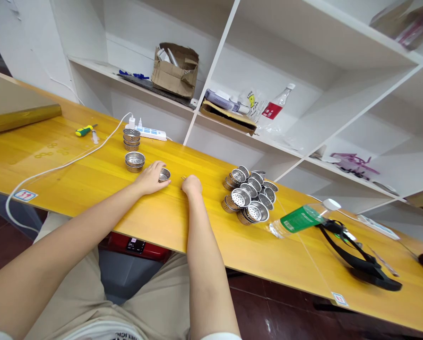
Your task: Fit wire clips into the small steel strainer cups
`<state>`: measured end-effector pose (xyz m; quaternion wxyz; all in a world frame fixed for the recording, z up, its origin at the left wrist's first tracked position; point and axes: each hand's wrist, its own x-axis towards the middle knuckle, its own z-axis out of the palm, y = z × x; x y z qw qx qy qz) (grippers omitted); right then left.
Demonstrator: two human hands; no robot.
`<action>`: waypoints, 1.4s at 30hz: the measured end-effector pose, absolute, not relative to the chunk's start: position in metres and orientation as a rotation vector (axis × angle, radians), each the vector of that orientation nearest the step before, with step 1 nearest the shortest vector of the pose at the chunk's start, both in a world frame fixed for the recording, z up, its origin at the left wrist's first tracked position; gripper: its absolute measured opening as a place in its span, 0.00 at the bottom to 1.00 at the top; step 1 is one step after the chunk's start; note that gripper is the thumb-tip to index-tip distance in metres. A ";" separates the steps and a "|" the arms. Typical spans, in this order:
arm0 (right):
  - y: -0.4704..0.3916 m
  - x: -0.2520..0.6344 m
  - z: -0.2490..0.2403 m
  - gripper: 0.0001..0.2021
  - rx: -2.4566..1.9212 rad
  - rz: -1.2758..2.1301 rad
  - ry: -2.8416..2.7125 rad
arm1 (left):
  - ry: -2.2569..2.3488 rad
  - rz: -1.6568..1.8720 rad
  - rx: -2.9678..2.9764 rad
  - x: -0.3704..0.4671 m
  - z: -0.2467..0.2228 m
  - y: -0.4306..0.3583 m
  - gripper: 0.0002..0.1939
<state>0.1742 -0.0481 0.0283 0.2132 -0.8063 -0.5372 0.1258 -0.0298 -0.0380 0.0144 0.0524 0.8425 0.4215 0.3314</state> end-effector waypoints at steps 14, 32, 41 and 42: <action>-0.056 0.178 0.049 0.02 -1.375 0.874 -0.834 | 1.235 1.012 2.294 -0.031 0.010 -0.029 0.37; -0.062 0.123 0.043 0.04 -1.405 0.854 -1.153 | 1.130 1.005 2.357 -0.029 0.012 -0.036 0.34; -0.059 0.126 0.039 0.08 -1.419 0.868 -1.186 | 1.020 1.029 2.435 -0.030 0.010 -0.033 0.30; -0.059 0.126 0.039 0.08 -1.430 0.869 -1.192 | 1.000 1.032 2.447 -0.030 0.010 -0.034 0.29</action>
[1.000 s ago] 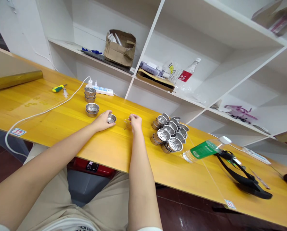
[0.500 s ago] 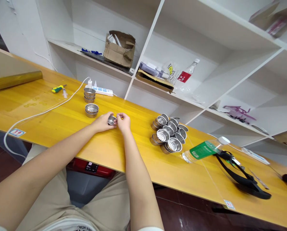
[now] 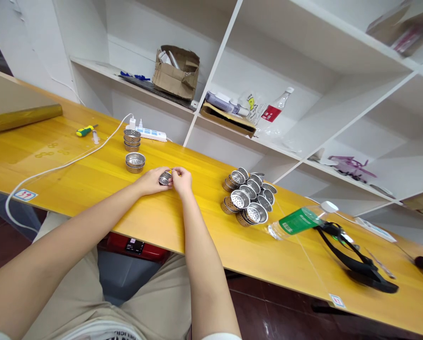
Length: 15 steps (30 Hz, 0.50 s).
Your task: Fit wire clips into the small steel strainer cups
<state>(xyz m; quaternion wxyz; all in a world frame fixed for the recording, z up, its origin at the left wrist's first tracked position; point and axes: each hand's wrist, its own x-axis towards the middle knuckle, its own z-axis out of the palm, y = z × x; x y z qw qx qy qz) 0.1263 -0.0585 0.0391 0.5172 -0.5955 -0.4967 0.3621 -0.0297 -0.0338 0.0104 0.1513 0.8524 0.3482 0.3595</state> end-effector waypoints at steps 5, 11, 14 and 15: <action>-0.056 0.128 0.036 0.10 -1.459 0.871 -1.219 | 1.058 0.983 2.435 -0.030 0.015 -0.039 0.33; -0.054 0.133 0.032 0.12 -1.515 0.771 -1.324 | 1.024 1.008 2.450 -0.030 0.015 -0.039 0.31; -0.053 0.136 0.030 0.13 -1.561 0.671 -1.408 | 1.002 1.031 2.442 -0.030 0.015 -0.038 0.32; -0.053 0.136 0.030 0.13 -1.570 0.644 -1.435 | 0.989 1.041 2.443 -0.030 0.015 -0.038 0.32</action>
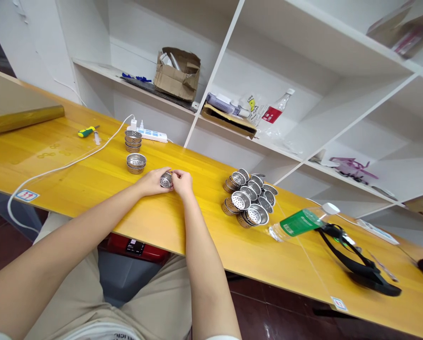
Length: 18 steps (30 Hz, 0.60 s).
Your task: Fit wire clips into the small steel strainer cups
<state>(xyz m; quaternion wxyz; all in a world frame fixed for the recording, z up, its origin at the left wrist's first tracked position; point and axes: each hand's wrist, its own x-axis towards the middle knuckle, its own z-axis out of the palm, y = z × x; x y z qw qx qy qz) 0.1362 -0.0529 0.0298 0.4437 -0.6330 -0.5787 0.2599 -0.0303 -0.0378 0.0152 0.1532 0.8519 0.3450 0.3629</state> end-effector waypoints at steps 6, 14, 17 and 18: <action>-0.055 0.137 0.030 0.15 -1.571 0.552 -1.550 | 0.963 1.060 2.431 -0.030 0.017 -0.038 0.29; -0.059 0.137 0.036 0.15 -1.580 0.504 -1.624 | 1.012 1.024 2.393 -0.032 0.022 -0.041 0.30; -0.060 0.137 0.037 0.15 -1.577 0.515 -1.640 | 1.025 1.002 2.388 -0.032 0.024 -0.043 0.30; -0.061 0.137 0.038 0.15 -1.579 0.511 -1.642 | 1.026 0.998 2.387 -0.033 0.025 -0.043 0.31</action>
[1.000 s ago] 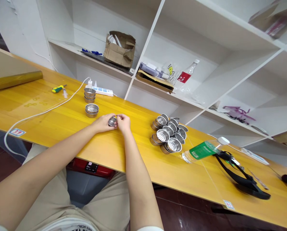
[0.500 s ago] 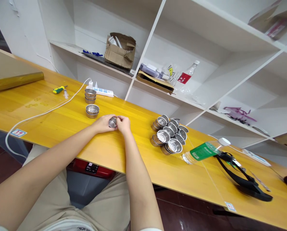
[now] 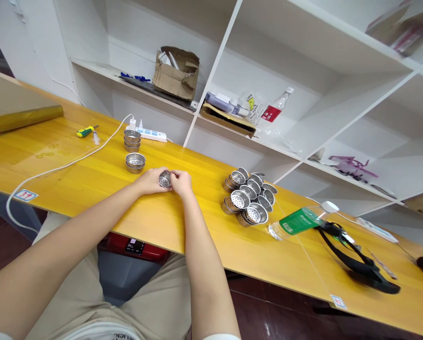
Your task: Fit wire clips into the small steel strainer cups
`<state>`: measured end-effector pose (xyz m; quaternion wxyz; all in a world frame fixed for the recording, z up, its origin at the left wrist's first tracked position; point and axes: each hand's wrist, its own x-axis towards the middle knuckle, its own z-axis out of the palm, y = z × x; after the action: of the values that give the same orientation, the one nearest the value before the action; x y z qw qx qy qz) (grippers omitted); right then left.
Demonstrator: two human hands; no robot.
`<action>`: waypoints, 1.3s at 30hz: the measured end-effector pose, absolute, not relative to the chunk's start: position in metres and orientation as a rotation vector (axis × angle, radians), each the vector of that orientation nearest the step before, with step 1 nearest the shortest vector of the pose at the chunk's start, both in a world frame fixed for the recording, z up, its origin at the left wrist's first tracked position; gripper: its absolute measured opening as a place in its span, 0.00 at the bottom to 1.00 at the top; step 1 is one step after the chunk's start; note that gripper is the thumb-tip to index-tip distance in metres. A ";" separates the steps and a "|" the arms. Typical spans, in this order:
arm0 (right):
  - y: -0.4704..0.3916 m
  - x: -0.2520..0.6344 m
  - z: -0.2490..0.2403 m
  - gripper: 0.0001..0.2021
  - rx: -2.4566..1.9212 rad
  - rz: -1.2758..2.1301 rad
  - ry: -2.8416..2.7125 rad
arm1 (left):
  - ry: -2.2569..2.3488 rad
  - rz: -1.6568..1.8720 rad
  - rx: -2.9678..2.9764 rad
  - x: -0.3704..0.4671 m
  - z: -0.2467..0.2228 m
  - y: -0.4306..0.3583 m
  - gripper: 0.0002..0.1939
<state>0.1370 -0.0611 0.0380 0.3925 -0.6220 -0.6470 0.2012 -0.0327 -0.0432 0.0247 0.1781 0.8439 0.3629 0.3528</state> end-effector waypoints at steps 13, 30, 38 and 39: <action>-0.064 0.136 0.040 0.13 -1.601 0.388 -1.706 | 1.043 1.001 2.406 -0.032 0.021 -0.039 0.31; -0.062 0.139 0.037 0.14 -1.535 0.413 -1.745 | 1.069 0.982 2.406 -0.034 0.025 -0.041 0.34; -0.060 0.141 0.038 0.13 -1.552 0.465 -1.741 | 1.110 0.965 2.369 -0.033 0.023 -0.039 0.43; -0.060 0.140 0.039 0.13 -1.560 0.465 -1.741 | 1.114 0.956 2.372 -0.033 0.023 -0.039 0.42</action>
<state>0.1404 -0.0602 0.0389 0.3702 -0.6081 -0.6785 0.1812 -0.0334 -0.0392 0.0225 0.1754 0.8371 0.3932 0.3373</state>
